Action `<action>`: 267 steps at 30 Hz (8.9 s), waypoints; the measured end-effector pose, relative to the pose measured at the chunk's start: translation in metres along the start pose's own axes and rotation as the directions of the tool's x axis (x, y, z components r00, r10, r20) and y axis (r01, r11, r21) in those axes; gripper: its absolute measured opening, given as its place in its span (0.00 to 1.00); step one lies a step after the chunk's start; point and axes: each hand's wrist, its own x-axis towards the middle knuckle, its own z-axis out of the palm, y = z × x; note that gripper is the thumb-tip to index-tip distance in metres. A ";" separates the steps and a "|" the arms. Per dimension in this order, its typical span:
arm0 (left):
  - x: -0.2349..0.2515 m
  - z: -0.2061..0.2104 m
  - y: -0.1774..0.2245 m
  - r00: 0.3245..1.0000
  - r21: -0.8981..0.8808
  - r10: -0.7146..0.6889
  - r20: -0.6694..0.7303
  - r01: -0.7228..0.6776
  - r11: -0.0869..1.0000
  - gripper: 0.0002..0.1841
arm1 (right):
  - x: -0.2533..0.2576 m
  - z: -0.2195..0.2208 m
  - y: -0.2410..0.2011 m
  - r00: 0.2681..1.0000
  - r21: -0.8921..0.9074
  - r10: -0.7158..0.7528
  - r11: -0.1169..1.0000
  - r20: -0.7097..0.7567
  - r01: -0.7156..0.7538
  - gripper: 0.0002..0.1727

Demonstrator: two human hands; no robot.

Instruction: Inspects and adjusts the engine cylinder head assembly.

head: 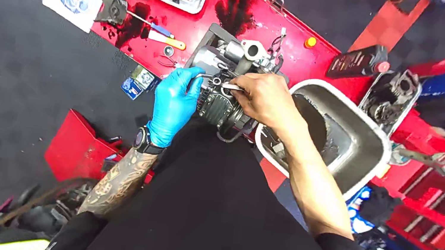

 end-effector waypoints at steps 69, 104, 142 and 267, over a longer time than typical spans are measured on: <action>-0.030 0.071 -0.003 0.900 -0.436 -0.233 -0.369 0.054 0.898 0.10 | 0.041 -0.027 0.003 0.802 -0.209 -0.425 0.814 0.421 0.542 0.11; -0.031 0.071 -0.003 0.901 -0.416 -0.221 -0.374 0.050 0.908 0.10 | 0.032 -0.017 0.017 0.821 -0.183 -0.501 0.811 0.273 0.555 0.15; -0.029 0.072 -0.003 0.901 -0.431 -0.232 -0.367 0.056 0.900 0.10 | 0.040 -0.020 0.024 0.799 -0.112 -0.520 0.813 0.302 0.571 0.15; 0.038 -0.005 0.029 0.762 0.224 0.414 0.498 -0.574 0.788 0.13 | -0.050 0.003 -0.050 0.899 0.227 0.430 0.871 0.078 -0.436 0.25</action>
